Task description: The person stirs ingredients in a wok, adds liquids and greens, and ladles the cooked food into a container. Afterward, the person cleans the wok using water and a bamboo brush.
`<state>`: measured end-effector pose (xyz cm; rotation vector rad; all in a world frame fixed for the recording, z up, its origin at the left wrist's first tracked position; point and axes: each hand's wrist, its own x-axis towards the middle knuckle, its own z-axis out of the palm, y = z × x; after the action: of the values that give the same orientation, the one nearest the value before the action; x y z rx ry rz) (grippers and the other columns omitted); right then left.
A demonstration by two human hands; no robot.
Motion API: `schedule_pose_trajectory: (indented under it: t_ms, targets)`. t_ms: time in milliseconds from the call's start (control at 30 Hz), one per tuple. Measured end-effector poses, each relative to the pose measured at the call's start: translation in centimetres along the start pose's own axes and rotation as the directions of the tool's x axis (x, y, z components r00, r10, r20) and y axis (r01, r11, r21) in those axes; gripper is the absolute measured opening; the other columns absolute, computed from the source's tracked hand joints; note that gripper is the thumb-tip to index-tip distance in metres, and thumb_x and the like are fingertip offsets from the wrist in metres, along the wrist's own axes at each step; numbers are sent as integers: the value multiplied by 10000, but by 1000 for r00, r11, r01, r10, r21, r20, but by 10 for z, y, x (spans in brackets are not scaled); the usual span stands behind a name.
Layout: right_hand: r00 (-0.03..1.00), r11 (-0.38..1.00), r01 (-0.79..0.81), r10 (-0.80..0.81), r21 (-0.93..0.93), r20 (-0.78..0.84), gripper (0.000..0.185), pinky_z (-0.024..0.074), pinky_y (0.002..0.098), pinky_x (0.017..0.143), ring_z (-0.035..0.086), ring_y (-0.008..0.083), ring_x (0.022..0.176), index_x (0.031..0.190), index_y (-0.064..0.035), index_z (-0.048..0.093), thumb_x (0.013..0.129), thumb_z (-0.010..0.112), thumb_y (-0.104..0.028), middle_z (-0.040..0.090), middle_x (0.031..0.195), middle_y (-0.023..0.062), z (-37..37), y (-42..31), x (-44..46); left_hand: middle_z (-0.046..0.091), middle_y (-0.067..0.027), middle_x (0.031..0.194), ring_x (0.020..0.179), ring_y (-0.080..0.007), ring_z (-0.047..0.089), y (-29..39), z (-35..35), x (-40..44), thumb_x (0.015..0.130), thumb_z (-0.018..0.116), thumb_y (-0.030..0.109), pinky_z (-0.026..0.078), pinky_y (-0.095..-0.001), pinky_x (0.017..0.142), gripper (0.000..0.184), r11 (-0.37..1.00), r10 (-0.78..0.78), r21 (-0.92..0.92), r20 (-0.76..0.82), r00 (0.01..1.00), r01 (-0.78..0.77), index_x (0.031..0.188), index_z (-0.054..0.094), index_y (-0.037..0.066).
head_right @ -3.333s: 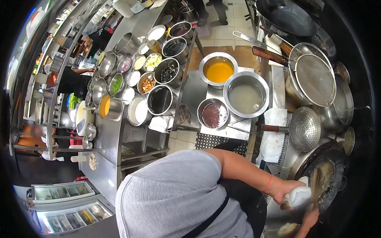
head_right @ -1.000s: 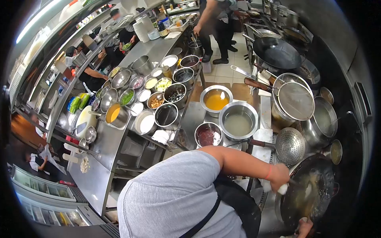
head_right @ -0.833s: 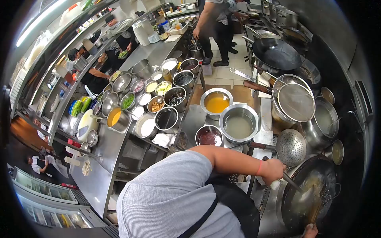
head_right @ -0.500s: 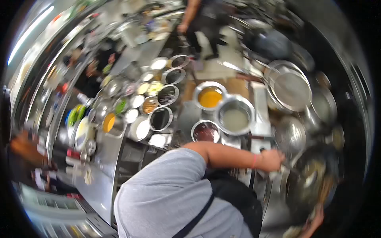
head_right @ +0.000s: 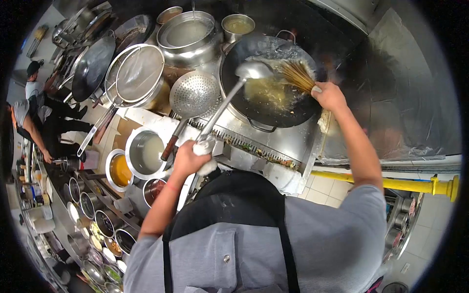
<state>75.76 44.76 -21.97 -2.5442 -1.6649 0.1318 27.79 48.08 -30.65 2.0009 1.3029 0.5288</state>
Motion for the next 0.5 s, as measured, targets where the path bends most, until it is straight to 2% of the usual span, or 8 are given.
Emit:
schedule_pose_trajectory:
  t_ms: [67,133,167,200,233,300,400,500]
  targets:
    - [948,979,-109,50,174,314,517,498,358,876,653,300,991,1149,-63,653,733,682,-368,655,1096,188,-32,-41,-25,628,-199,894,843,-370,612,0,-12,-11,624,723,237,490,-420,784,390,983,-22,-180,3,1000,22,913,667,-19]
    - [870,917,382,-399,117,289,453,525,364,809,678,312,861,1110,-131,691,714,665,-350,687,972,179,17,-52,-17,618,-208,886,840,-378,605,-7,-11,-11,629,714,232,483,-427,789,407,960,-77,-271,-23,997,68,928,653,-37]
    - [848,965,195,-255,174,465,402,537,382,765,677,316,833,1055,-127,705,716,646,-335,689,920,177,34,-75,4,615,-213,890,846,-381,603,-16,-4,-6,633,709,230,481,-426,791,402,957,-135,-268,-66,989,113,927,650,-37]
    - [873,957,289,-263,-3,412,376,553,393,686,673,311,804,1009,-93,697,710,634,-311,675,889,202,56,-95,39,611,-219,894,853,-384,601,-28,8,-1,636,704,227,480,-426,794,396,950,-194,-270,-110,975,159,926,647,-37]
    - [886,984,173,-169,31,433,363,556,407,596,666,323,746,1012,-76,680,732,622,-298,659,819,207,83,-98,89,611,-245,931,869,-394,601,-41,19,8,637,703,242,478,-427,811,413,937,-251,-278,-121,960,210,930,644,-41]
    - [938,824,-278,122,493,324,344,547,425,524,659,323,691,1011,-61,674,753,620,-282,656,803,182,58,-128,108,610,-269,970,920,-414,592,-58,36,21,647,687,277,469,-446,845,450,942,-307,-183,-119,944,283,960,648,-43]
    - [922,826,-292,110,482,371,347,546,410,470,664,308,706,1034,-66,672,766,633,-283,664,879,169,58,-140,59,659,-235,890,823,-389,638,-67,41,31,661,671,285,498,-425,773,413,964,-266,-50,-212,940,261,890,655,-58]
    - [811,933,-206,-6,294,585,420,554,394,441,667,280,720,1141,-128,663,757,661,-296,654,950,176,18,-125,0,576,-202,1110,1007,-376,577,-76,43,40,639,692,364,473,-428,886,592,920,-360,97,-177,916,380,1094,648,-12]
